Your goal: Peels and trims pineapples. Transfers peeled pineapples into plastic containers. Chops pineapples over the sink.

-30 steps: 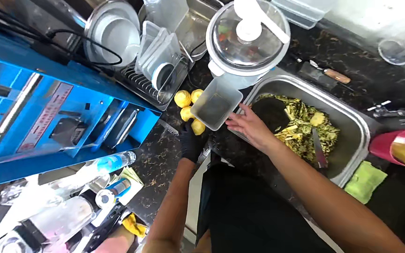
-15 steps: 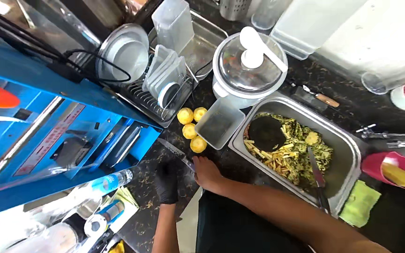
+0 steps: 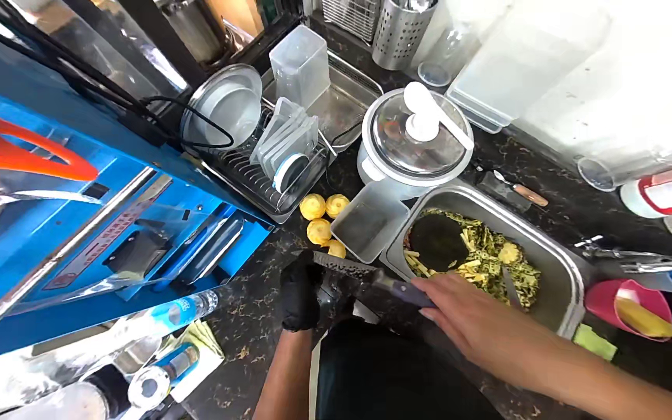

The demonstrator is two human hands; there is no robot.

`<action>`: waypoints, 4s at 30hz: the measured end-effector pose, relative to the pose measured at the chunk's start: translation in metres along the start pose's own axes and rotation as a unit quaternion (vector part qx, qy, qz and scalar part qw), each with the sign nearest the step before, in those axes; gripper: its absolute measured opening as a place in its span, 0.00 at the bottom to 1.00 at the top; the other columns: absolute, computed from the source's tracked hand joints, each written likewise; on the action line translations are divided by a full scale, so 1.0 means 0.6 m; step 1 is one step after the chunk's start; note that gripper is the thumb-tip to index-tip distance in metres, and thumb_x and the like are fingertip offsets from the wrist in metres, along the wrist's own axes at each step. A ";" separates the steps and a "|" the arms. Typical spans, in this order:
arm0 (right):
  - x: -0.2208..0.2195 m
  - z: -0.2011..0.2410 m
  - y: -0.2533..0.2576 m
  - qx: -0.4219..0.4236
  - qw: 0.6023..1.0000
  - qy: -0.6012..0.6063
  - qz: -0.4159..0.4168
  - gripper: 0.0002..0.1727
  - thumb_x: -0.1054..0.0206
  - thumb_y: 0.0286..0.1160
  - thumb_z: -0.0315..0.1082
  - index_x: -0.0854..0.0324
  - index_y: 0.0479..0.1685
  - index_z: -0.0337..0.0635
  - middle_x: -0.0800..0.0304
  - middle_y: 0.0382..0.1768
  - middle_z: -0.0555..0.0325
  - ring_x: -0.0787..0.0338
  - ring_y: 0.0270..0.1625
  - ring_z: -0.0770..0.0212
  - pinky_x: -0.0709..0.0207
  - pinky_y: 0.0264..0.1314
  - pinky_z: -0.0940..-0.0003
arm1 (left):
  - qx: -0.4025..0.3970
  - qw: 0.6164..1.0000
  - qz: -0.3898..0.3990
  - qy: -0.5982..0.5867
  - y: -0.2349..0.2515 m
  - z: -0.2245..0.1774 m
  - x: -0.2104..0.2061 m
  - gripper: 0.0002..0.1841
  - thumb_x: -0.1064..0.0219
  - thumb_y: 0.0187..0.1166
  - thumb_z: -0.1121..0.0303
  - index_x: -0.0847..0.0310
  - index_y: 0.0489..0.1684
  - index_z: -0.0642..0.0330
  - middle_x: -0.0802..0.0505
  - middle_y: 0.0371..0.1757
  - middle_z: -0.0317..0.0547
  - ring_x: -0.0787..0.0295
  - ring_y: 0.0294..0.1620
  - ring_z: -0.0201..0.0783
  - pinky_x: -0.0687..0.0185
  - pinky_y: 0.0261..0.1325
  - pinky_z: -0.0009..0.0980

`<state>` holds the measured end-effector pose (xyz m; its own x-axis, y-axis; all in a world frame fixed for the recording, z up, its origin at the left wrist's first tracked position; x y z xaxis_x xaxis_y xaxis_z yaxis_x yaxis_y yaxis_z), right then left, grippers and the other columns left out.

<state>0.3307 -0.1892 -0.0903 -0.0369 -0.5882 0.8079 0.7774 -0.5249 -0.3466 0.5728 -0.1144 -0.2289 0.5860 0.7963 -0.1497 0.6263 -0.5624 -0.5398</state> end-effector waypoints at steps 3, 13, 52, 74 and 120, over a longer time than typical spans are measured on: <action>0.040 0.009 0.001 0.015 0.998 -0.052 -0.017 0.22 0.45 0.88 0.46 0.22 0.73 0.46 0.12 0.54 0.51 0.11 0.59 0.46 0.13 0.59 0.51 | -0.036 0.997 -0.065 -0.019 0.032 -0.031 0.034 0.19 0.48 0.92 0.64 0.14 0.35 0.63 0.13 0.22 0.38 0.19 0.19 0.30 0.21 0.22 0.26; 0.086 0.075 0.157 -0.009 0.987 -0.151 -0.054 0.23 0.48 0.89 0.45 0.17 0.70 0.45 0.10 0.45 0.50 0.09 0.50 0.48 0.14 0.49 0.51 | -0.016 0.994 -0.103 0.013 0.069 0.029 0.184 0.18 0.45 0.92 0.60 0.12 0.45 0.64 0.08 0.30 0.45 0.15 0.25 0.34 0.21 0.24 0.30; -0.167 -0.422 -0.351 -0.503 0.833 0.163 -0.162 0.25 0.37 0.85 0.47 0.23 0.74 0.43 0.13 0.62 0.41 0.10 0.61 0.43 0.18 0.65 0.39 | -0.227 0.865 -0.029 0.447 0.056 0.151 -0.058 0.56 0.08 0.47 0.53 0.35 0.81 0.68 0.26 0.78 0.74 0.27 0.78 0.65 0.27 0.79 0.56; -0.298 -0.504 -0.511 -0.598 0.740 0.305 -0.041 0.24 0.37 0.80 0.40 0.30 0.74 0.47 0.10 0.39 0.43 0.08 0.41 0.40 0.17 0.44 0.36 | -0.233 0.654 0.324 0.643 -0.017 0.445 -0.566 0.55 0.10 0.48 0.47 0.33 0.84 0.56 0.25 0.80 0.66 0.21 0.74 0.64 0.19 0.69 0.63; -0.256 -0.586 -0.155 -0.446 0.889 0.080 0.069 0.20 0.52 0.94 0.44 0.32 0.77 0.50 0.09 0.37 0.50 0.05 0.42 0.44 0.13 0.40 0.47 | -0.084 0.849 0.177 0.490 0.050 0.490 -0.587 0.16 0.25 0.74 0.57 0.09 0.55 0.54 0.04 0.50 0.43 0.07 0.53 0.37 0.14 0.64 0.46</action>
<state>0.0436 -0.2662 -0.3499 -0.1239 -0.7279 0.6744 -0.0226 -0.6773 -0.7353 0.2336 -0.3463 -0.4359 0.8484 0.0490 0.5272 0.3372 -0.8176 -0.4667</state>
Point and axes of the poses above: each hand's wrist, its own y-axis towards the middle knuckle, its own x-axis out of the back of the hand, z = x × y, the point moved 9 cm from there along y, towards the middle knuckle
